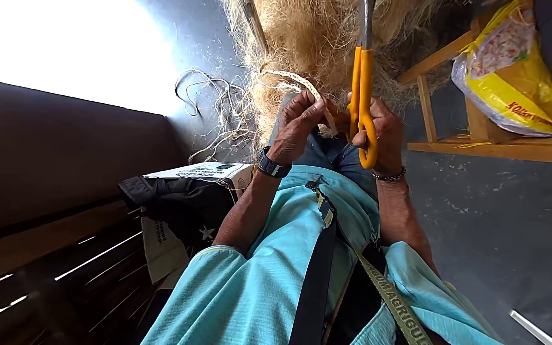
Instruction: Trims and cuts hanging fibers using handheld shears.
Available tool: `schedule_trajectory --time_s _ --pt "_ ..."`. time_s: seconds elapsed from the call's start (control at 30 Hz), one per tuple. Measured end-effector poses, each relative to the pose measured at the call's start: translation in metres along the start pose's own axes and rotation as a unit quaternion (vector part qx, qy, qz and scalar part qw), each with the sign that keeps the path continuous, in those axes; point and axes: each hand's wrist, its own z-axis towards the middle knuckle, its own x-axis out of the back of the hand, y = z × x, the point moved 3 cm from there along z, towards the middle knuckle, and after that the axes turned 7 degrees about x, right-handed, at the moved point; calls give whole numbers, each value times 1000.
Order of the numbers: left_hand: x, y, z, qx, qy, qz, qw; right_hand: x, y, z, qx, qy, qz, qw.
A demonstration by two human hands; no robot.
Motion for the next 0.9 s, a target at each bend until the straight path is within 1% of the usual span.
schedule_trajectory --time_s 0.03,0.13,0.2,0.27,0.33,0.4,0.47,0.53,0.6,0.67,0.73,0.83,0.9 --pt "1 5 0 11 21 -7 1000 2 0 0 3 -2 22 1000" --pt "8 18 2 51 116 -45 991 12 -3 -5 44 -15 13 999" --pt "16 24 3 74 159 -78 981 19 -3 -9 89 -22 52 994" --pt "24 29 4 79 201 -116 970 25 -6 -14 98 -5 84 992" --pt "31 34 5 77 232 -138 960 33 -2 -22 55 -4 141 988" --pt "39 36 4 63 242 -152 956 41 14 -35 3 -50 194 980" --pt "45 40 3 45 253 -165 952 46 36 -54 -60 -64 242 966" --pt "51 43 -2 27 270 -161 949 44 57 -73 -146 -39 241 959" --pt "58 49 -8 7 283 -139 949 38 74 -90 -208 -3 228 951" --pt "68 57 -18 -14 302 -127 945 31 81 -105 -236 11 196 952" --pt "75 73 -28 -40 312 -107 943 23 86 -115 -246 5 180 952" --pt "78 107 -38 -93 305 -52 947 20 95 -119 -247 -3 200 948" --pt "75 136 -45 -133 304 1 943 22 98 -118 -265 -7 207 942"
